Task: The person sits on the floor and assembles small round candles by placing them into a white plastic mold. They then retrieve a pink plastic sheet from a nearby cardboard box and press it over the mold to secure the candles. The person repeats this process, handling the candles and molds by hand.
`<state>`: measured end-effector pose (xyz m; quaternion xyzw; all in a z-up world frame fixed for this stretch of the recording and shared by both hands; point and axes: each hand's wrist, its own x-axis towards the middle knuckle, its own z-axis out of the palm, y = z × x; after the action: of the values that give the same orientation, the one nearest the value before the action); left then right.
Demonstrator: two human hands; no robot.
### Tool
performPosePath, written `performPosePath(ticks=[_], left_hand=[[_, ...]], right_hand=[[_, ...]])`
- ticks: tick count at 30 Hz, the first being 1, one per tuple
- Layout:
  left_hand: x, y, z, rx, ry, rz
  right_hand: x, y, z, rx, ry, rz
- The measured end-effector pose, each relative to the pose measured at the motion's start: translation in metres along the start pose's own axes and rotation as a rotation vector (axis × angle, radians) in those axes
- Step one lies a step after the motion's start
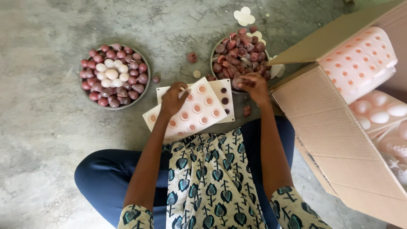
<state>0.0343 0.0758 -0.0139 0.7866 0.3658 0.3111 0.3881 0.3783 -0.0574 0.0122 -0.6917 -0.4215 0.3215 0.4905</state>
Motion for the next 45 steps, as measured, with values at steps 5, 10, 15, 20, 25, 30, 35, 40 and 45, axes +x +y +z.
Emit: performPosePath(ticks=[5,10,15,20,25,30,35,40,45], left_hand=[[0.004,0.021,0.011,0.107,-0.102,-0.102],[0.011,0.028,0.034,0.136,-0.229,-0.14],[0.002,0.029,0.036,0.174,-0.158,-0.1],[-0.001,0.046,0.029,0.083,-0.035,-0.073],[-0.013,0.052,0.032,-0.001,0.061,-0.143],[-0.017,0.057,0.03,-0.009,0.148,-0.157],[-0.018,0.056,0.032,0.005,0.185,-0.08],[-0.02,0.058,0.037,0.088,0.208,0.044],[-0.022,0.071,0.028,0.046,0.074,-0.056]], right_hand=[[-0.015,-0.035,-0.002,0.889,-0.194,0.114],[-0.038,-0.042,0.059,1.1,-0.331,0.11],[-0.037,-0.019,0.091,0.705,-0.15,0.192],[-0.042,-0.022,0.095,0.689,-0.188,0.211],[-0.063,-0.048,0.094,0.45,-0.296,0.135],[-0.07,-0.066,0.104,0.281,-0.286,-0.054],[-0.07,-0.062,0.108,-0.003,-0.15,-0.114],[-0.066,-0.052,0.1,-0.307,-0.037,-0.24],[-0.062,-0.057,0.103,-0.235,0.004,-0.525]])
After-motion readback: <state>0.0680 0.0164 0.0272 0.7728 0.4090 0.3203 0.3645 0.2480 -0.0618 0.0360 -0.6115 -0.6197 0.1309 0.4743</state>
